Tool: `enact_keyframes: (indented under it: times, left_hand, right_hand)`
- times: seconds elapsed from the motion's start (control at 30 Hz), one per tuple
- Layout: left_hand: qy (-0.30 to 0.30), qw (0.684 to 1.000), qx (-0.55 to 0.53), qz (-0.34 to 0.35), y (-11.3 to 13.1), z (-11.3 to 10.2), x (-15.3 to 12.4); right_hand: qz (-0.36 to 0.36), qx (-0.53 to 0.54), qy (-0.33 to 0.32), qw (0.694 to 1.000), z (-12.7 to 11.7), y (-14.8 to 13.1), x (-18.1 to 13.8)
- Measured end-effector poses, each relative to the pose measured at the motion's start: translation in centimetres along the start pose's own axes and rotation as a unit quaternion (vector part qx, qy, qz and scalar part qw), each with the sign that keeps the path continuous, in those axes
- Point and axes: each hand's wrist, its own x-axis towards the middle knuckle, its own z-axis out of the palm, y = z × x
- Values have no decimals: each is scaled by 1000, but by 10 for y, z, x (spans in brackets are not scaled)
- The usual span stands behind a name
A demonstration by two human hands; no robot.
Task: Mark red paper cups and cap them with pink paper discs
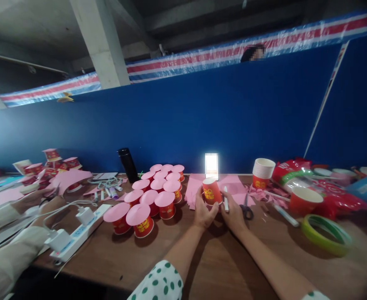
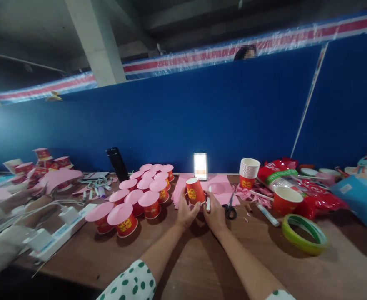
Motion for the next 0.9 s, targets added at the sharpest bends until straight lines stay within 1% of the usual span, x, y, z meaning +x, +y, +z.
enact_keyframes:
  times: [0.2, 0.4, 0.67, 0.9]
  left_hand:
    - [-5, 1000, -21, -16, -2, 0, 1]
    - [10, 999, 45, 7, -4, -2, 1]
    - [2, 999, 43, 12, -4, -3, 3]
    - [-8, 1000, 16, -24, -2, -2, 3]
  right_hand:
    - [-5, 11, -3, 1000, -3, -5, 1]
    - [-3, 6, 1, 1000, -5, -8, 1]
    - [-4, 6, 0, 1000, -6, -6, 1]
    - [-6, 13, -9, 1000, -7, -6, 0]
